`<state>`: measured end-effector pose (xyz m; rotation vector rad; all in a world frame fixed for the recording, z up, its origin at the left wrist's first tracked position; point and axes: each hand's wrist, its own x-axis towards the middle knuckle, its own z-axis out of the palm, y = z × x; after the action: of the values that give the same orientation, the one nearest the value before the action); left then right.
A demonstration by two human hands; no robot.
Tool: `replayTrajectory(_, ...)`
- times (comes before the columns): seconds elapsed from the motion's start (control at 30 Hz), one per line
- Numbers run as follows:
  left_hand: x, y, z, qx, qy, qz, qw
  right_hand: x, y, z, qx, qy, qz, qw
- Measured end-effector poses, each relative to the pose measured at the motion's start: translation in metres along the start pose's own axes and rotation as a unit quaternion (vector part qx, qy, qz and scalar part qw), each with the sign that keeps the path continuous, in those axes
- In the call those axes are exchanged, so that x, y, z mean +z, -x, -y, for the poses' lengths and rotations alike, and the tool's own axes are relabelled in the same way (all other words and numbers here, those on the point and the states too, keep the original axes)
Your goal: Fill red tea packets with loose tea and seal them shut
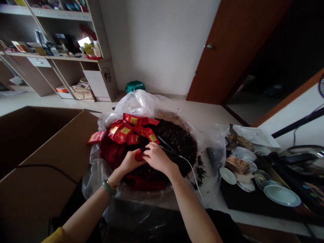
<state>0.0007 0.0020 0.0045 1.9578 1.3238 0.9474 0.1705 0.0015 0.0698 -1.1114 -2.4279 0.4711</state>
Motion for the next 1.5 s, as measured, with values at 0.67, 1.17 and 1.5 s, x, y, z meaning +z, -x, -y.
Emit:
replayTrajectory(0.67,-0.003,0.005,-0.008,0.005,-0.038,0.069,0.997,0.013,0.0,0.007,0.024,0.063,0.029,0.997)
replayTrajectory(1.17,0.006,0.004,-0.005,-0.021,0.058,0.02,0.998,0.009,-0.002,-0.002,0.0,-0.011,-0.001,1.0)
replayTrajectory(1.5,0.001,0.0,-0.015,-0.1,0.272,-0.016,0.957,0.0,-0.003,-0.011,0.052,-0.133,-0.121,0.982)
